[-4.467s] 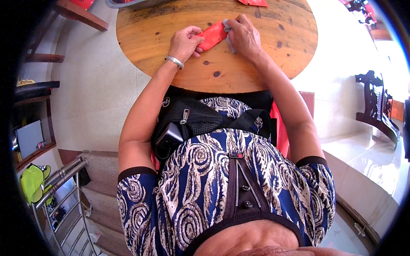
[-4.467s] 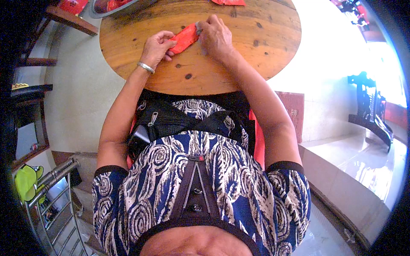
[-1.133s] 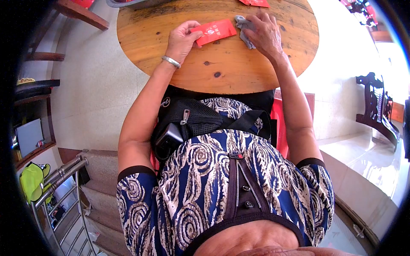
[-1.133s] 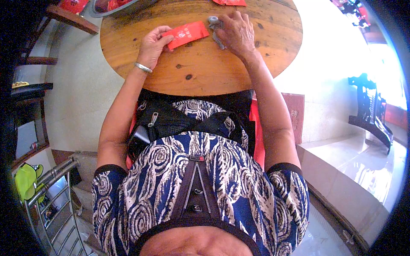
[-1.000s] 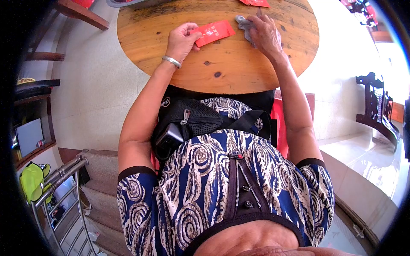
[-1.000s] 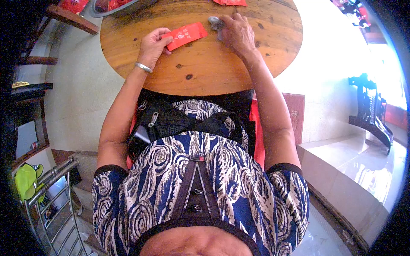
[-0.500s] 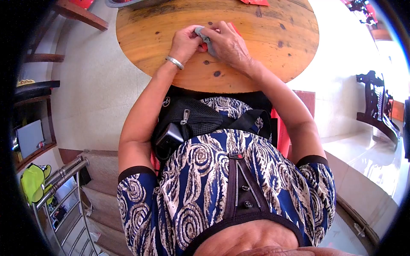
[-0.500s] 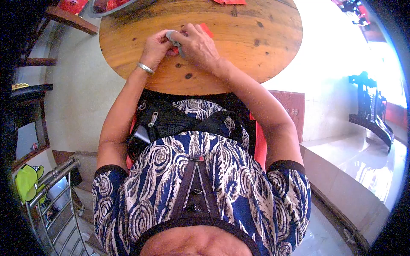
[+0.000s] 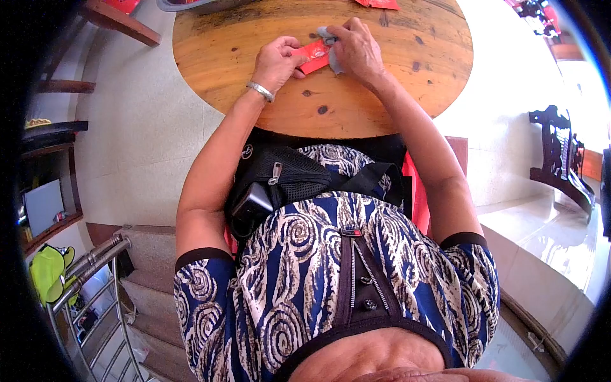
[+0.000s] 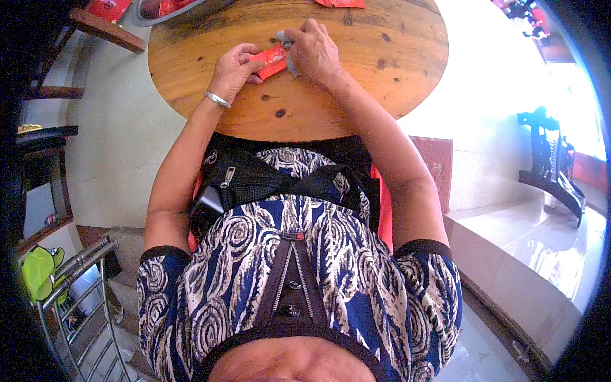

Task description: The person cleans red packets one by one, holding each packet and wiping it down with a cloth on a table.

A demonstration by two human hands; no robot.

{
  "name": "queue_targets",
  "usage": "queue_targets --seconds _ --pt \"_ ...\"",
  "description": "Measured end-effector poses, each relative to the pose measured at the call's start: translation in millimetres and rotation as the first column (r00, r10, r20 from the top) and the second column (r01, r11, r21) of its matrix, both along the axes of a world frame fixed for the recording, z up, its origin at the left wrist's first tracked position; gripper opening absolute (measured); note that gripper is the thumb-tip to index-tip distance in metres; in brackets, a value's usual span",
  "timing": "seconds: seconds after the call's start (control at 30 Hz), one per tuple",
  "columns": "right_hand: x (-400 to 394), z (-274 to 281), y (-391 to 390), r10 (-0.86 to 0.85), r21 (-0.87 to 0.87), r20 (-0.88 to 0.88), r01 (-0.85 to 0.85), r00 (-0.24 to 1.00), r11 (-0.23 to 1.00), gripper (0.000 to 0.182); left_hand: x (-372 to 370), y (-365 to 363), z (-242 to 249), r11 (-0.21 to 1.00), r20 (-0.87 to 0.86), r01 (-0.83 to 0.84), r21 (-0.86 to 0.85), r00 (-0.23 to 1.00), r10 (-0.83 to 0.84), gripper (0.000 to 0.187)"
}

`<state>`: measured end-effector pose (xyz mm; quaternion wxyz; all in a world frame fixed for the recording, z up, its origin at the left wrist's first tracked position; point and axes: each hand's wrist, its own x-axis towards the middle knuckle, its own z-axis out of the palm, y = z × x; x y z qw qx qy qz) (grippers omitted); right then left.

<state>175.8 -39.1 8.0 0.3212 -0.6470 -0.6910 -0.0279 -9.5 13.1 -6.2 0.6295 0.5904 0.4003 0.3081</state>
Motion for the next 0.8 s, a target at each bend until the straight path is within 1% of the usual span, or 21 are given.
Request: queue_targets --seconds 0.07,0.1,0.17,0.2,0.27,0.3,0.37,0.43,0.5,0.53,0.6,0.63,0.7,0.73,0.77,0.8 --pt "9 1 -1 -0.044 -0.066 -0.035 0.042 0.998 0.997 0.026 -1 0 0 1.000 -0.010 0.019 -0.010 1.000 -0.019 0.028" --pt "13 0 -1 -0.043 -0.066 -0.035 0.040 0.998 0.997 0.026 -1 0 3 1.000 -0.010 0.017 -0.009 1.000 -0.017 0.028" --pt "18 -4 0 -0.055 -0.025 0.025 0.056 0.998 0.998 0.027 -1 -2 7 0.999 -0.047 0.007 -0.033 0.999 -0.009 0.026" --pt "19 -4 -1 -0.056 -0.027 0.025 0.057 0.998 0.998 0.027 -1 -3 7 0.999 -0.047 0.008 -0.034 0.999 -0.010 0.026" --pt "23 -4 -3 -0.091 0.043 0.066 0.089 0.994 0.995 0.027 0 -4 7 0.999 -0.009 -0.031 -0.019 0.999 0.031 0.019" --pt "27 -6 -3 -0.091 0.044 0.066 0.088 0.994 0.995 0.027 0 -3 6 0.999 -0.009 -0.032 -0.019 0.999 0.032 0.019" --pt "36 -9 -2 -0.145 -0.005 -0.023 0.145 0.989 0.989 0.026 -2 -3 5 0.999 0.004 -0.015 -0.033 1.000 0.016 0.017" --pt "39 -7 -5 -0.135 0.012 -0.051 0.136 0.990 0.991 0.026 -2 -3 6 0.999 0.004 -0.015 -0.030 1.000 0.015 0.017" --pt "41 -4 -7 -0.087 0.029 -0.164 0.093 0.983 0.995 0.028 -2 -4 6 1.000 0.000 -0.011 -0.027 1.000 0.011 0.017" --pt "40 -2 -8 -0.088 0.029 -0.164 0.093 0.983 0.995 0.028 -2 -4 6 1.000 -0.003 -0.013 -0.024 1.000 0.013 0.017" --pt "37 4 -13 0.052 0.091 -0.218 -0.032 0.975 0.995 0.029 -1 -4 6 1.000 -0.007 -0.012 -0.021 1.000 0.012 0.017" --pt "32 7 -15 0.050 0.092 -0.219 -0.031 0.974 0.995 0.029 -1 -5 7 1.000 -0.011 -0.017 -0.021 1.000 0.017 0.017" --pt "15 14 -19 0.177 0.111 -0.202 -0.157 0.963 0.981 0.031 -1 -5 8 1.000 -0.017 -0.021 -0.021 1.000 0.021 0.017" --pt "3 20 -24 0.232 0.094 -0.227 -0.216 0.946 0.972 0.030 0 -5 7 1.000 -0.017 -0.018 -0.018 1.000 0.018 0.016" --pt "-6 19 -25 0.231 0.095 -0.228 -0.214 0.946 0.972 0.030 0 -5 6 1.000 -0.016 -0.015 -0.014 1.000 0.014 0.016" --pt "-14 17 -26 0.269 0.099 -0.181 -0.254 0.946 0.962 0.030 0 -5 6 1.000 -0.017 -0.012 -0.013 1.000 0.012 0.016"
